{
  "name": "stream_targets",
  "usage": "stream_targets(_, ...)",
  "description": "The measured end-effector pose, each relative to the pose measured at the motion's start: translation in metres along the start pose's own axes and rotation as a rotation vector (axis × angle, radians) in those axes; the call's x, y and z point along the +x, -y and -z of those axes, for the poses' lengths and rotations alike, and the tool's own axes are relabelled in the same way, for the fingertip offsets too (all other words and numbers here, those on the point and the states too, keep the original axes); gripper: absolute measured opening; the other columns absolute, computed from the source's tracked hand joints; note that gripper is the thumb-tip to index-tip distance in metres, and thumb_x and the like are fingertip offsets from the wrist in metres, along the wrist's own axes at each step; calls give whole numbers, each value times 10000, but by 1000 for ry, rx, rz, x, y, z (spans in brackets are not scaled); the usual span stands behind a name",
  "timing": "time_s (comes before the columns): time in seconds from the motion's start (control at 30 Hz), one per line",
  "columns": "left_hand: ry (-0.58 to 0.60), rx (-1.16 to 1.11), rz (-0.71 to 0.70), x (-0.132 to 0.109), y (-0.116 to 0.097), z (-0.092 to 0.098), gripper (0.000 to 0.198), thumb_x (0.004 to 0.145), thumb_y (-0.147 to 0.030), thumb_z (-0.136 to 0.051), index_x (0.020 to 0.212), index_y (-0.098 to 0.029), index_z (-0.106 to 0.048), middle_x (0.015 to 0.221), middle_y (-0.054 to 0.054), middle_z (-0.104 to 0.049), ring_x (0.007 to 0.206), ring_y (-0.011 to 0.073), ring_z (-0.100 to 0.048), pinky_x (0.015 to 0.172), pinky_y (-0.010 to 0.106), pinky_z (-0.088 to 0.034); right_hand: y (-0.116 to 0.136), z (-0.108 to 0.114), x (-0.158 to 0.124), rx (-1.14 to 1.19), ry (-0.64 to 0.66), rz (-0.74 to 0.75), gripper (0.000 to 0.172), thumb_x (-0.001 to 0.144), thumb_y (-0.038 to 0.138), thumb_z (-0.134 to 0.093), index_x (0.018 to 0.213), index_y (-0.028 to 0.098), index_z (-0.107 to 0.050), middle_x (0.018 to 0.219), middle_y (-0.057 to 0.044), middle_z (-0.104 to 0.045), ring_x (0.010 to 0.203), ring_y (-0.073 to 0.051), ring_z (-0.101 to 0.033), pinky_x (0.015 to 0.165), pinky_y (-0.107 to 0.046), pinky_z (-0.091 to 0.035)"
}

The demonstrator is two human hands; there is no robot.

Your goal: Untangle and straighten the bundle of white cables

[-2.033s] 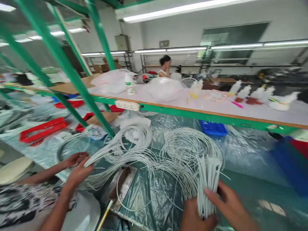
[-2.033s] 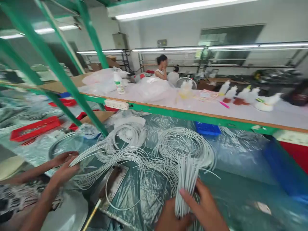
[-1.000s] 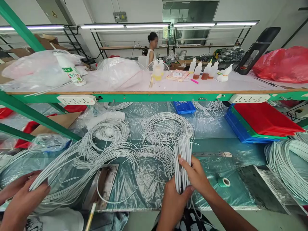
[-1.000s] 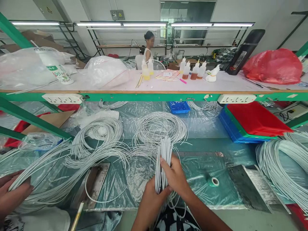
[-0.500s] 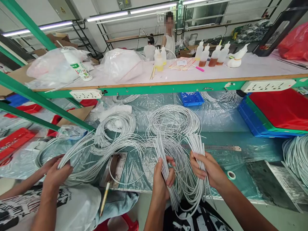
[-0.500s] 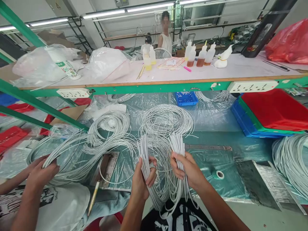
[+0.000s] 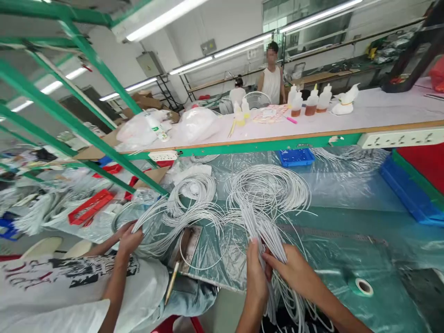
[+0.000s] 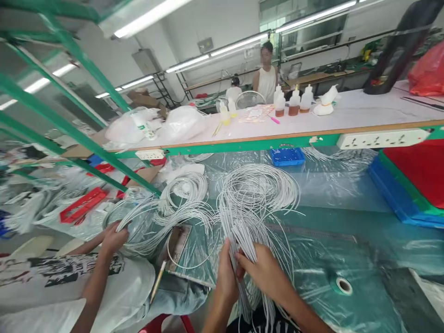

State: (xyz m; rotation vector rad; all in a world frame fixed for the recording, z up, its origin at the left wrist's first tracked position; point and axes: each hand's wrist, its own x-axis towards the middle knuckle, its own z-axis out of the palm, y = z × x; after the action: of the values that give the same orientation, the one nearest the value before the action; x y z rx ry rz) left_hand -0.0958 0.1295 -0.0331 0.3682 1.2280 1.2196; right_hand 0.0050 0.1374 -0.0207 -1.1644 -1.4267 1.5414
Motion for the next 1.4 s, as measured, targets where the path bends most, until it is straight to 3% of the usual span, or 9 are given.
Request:
stream_targets(0.1,33,49,-105,-6,11,2,618,698,-733,-684,965,-178,-632,960,61,-668,993,221,-627,822,267,-511,-6,8,-4,-156,-11,37,282,852,384,-502,738,161,-630,674,-48,-675,656,-231,-627,639,-324,-474)
stream_targets(0.2,18,205,-201,-14,14,1,593,776,-701,-645,1080,-193,-620,1219,77,-608,1284,227,-477,1084,267,-351,-10,9,-9,-231,-97,61,265,802,388,-520,778,156,-647,679,-44,-653,647,-228,-580,610,-325,-451)
stream_targets(0.3,17,338,-206,-19,13,-1,660,761,-801,-545,955,-173,-599,814,38,-617,780,192,-624,725,275,-507,-13,8,-15,-101,-127,30,304,808,458,-550,724,172,-613,599,-26,-597,570,-202,-540,549,-308,-436)
stream_targets(0.4,81,344,-204,-20,12,-2,691,733,-866,-471,812,-181,-523,547,-46,-434,430,121,-413,436,255,-373,-17,13,-18,180,-203,-37,400,812,581,-605,786,182,-584,482,44,-446,424,-133,-413,427,-252,-349)
stream_targets(0.53,169,288,-252,-18,13,-2,600,793,-781,-523,761,-184,-467,620,-37,-454,484,105,-451,464,231,-401,-18,24,-14,413,-286,-69,549,709,680,-718,855,177,-550,452,108,-316,364,-67,-254,356,-200,-229)
stream_targets(0.77,300,281,-252,-11,17,-4,528,810,-689,-614,813,-190,-439,579,-82,-361,456,71,-356,403,178,-319,0,36,-2,460,-306,50,497,745,630,-719,819,174,-533,448,120,-306,357,-44,-243,332,-167,-231)
stream_targets(1.0,476,194,-254,-8,21,-7,453,789,-536,-739,916,-151,-536,592,-69,-421,473,65,-339,412,171,-311,14,48,8,479,-325,96,495,710,617,-746,799,183,-525,447,122,-317,345,-40,-240,309,-159,-225)
stream_targets(1.23,228,55,-251,-7,38,-17,441,728,-502,-807,819,-125,-596,514,-60,-463,433,56,-356,410,161,-283,-5,34,2,480,-257,-23,570,689,734,-703,749,195,-527,472,86,-368,379,-65,-307,348,-190,-269)
stream_targets(1.4,81,4,-280,-5,35,-23,421,695,-443,-845,927,-140,-668,756,33,-680,666,158,-642,620,230,-512,-13,31,-3,324,-261,35,483,780,667,-662,847,189,-639,588,1,-561,622,-196,-595,573,-279,-486)
